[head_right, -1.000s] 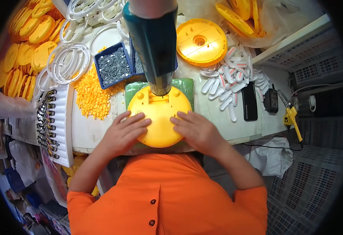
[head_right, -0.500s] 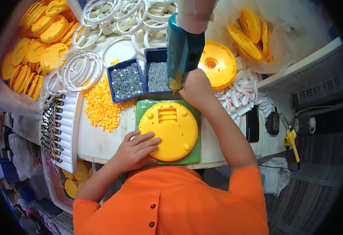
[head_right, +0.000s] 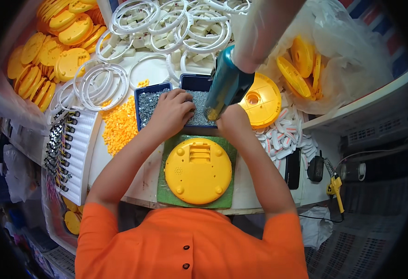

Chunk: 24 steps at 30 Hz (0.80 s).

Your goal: Assembling yellow plastic toy components using a heat gun and a soldering tool.

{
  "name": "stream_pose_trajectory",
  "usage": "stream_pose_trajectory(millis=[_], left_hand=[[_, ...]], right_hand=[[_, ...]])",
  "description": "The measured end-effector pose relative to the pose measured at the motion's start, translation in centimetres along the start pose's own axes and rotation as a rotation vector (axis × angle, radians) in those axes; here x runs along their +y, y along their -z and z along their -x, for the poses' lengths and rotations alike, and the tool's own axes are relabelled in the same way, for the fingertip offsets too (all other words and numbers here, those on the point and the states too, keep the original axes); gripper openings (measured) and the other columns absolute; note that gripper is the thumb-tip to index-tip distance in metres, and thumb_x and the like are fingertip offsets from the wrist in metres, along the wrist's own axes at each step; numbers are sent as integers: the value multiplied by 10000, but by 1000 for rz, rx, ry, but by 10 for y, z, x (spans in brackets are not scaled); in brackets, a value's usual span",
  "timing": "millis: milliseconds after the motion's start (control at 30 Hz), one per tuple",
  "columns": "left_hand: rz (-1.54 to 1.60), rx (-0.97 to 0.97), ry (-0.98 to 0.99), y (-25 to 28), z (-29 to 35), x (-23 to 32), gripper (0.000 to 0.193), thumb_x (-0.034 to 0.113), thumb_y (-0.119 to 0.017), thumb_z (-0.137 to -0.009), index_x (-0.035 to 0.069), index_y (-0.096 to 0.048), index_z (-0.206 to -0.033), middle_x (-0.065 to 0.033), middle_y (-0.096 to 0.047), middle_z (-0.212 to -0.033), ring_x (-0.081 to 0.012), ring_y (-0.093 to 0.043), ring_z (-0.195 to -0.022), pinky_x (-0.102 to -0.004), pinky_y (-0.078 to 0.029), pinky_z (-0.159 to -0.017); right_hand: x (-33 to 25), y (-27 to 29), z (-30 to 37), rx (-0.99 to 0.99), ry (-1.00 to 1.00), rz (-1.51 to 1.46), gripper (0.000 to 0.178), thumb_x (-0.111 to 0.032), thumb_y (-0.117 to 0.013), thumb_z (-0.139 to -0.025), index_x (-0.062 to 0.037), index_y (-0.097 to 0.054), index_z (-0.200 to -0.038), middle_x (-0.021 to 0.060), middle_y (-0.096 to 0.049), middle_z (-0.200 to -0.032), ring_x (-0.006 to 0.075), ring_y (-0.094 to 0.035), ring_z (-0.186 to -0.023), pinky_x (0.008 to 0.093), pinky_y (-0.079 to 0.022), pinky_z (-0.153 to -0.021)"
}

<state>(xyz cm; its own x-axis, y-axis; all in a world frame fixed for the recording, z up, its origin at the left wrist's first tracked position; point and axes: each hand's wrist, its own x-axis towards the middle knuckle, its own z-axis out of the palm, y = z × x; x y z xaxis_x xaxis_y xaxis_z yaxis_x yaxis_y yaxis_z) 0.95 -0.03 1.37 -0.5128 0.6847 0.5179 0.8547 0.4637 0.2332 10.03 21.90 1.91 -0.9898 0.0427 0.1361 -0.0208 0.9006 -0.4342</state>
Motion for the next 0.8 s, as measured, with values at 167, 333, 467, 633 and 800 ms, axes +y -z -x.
stream_pose_trajectory(millis=[167, 333, 467, 633, 800], left_hand=[[128, -88, 82, -4, 3, -4, 129, 207, -763, -840, 117, -718, -921, -31, -667, -1166, -267, -558, -1257, -457, -406, -1012], [115, -30, 29, -6, 5, -8, 130, 205, -754, -856, 112, -720, -941, -36, -689, -1142, -278, -564, -1277, -461, -403, -1012], [175, 66, 49, -2, 6, -5, 81, 160, -730, -850, 124, -699, -916, -2, -689, -1077, -236, -613, -1137, -443, -400, -976], [343, 36, 197, 16, 23, 16, 65, 111, -704, -861, 94, -688, -922, -58, -697, -953, -290, -636, -966, -439, -445, -865], [482, 16, 224, 36, 53, 39, 65, 94, -703, -867, 61, -682, -920, -89, -687, -898, -315, -636, -895, -435, -473, -792]], right_hand=[[-19, 23, 53, 186, 3, -233, 131, -115, -710, -863, 15, -722, -852, 189, -691, -789, 356, -654, -705, 418, -505, -663], [-29, 23, 109, 110, -279, -634, 150, -78, -726, -880, 22, -727, -991, 136, -682, -816, 258, -659, -736, 350, -503, -690], [-41, 18, 130, 90, -245, -622, 127, -58, -707, -884, 21, -702, -983, 135, -672, -842, 291, -654, -771, 363, -510, -731], [-54, 8, 134, 151, 72, -287, 81, -39, -710, -848, -18, -653, -902, 115, -647, -914, 330, -611, -916, 410, -488, -840], [-57, -4, 135, 204, 86, -158, 121, -73, -745, -834, -47, -681, -934, 108, -626, -955, 327, -584, -968, 421, -473, -869]])
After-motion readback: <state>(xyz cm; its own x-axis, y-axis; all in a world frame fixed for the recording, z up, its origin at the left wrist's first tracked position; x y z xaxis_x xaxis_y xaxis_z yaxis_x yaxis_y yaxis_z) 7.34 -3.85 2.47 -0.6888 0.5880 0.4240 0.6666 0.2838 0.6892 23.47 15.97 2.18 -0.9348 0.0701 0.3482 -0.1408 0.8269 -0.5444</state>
